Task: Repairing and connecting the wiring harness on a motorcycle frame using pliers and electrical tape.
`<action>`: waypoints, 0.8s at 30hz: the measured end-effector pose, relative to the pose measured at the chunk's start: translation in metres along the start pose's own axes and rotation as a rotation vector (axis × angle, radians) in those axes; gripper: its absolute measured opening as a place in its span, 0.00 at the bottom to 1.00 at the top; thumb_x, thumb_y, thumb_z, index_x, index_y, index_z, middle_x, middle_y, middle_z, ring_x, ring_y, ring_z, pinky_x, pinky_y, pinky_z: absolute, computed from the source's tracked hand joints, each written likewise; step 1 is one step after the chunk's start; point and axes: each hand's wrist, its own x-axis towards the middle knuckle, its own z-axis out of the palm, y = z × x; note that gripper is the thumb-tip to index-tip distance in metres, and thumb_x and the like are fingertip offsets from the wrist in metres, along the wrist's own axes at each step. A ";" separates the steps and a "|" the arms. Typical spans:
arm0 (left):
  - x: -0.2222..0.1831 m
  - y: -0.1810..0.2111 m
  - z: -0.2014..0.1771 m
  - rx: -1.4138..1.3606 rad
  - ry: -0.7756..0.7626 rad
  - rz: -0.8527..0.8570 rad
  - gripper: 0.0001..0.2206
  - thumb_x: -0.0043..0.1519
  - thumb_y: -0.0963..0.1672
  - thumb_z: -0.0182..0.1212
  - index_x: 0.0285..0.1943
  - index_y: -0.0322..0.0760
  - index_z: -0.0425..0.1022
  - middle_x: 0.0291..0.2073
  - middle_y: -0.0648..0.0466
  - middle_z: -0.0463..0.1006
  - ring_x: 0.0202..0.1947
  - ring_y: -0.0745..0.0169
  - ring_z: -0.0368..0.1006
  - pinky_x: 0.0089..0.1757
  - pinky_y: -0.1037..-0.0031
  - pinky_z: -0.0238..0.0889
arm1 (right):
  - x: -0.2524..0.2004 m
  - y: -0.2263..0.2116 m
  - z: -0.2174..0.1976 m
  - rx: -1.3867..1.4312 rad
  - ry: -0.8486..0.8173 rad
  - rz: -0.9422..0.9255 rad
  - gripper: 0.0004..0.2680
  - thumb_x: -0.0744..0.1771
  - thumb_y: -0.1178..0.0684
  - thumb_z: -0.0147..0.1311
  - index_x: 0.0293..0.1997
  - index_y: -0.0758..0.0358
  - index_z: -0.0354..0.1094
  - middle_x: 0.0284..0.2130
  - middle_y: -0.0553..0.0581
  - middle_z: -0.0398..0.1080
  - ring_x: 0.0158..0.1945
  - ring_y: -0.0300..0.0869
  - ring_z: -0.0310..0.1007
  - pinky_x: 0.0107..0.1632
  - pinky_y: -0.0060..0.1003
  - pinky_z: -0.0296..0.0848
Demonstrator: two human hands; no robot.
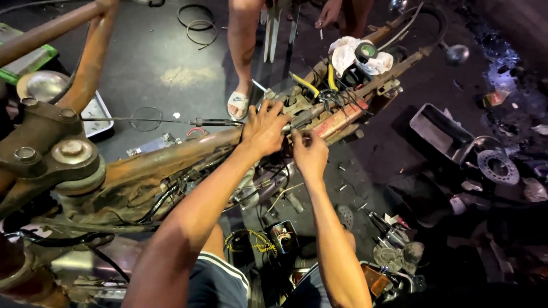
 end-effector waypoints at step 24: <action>0.005 -0.010 0.042 0.030 -0.035 0.064 0.15 0.57 0.44 0.65 0.53 0.52 0.78 0.50 0.59 0.70 0.60 0.49 0.62 0.53 0.43 0.56 | 0.026 -0.004 -0.009 0.543 -0.444 0.634 0.13 0.63 0.47 0.64 0.23 0.66 0.70 0.12 0.47 0.50 0.11 0.30 0.47 0.13 0.24 0.47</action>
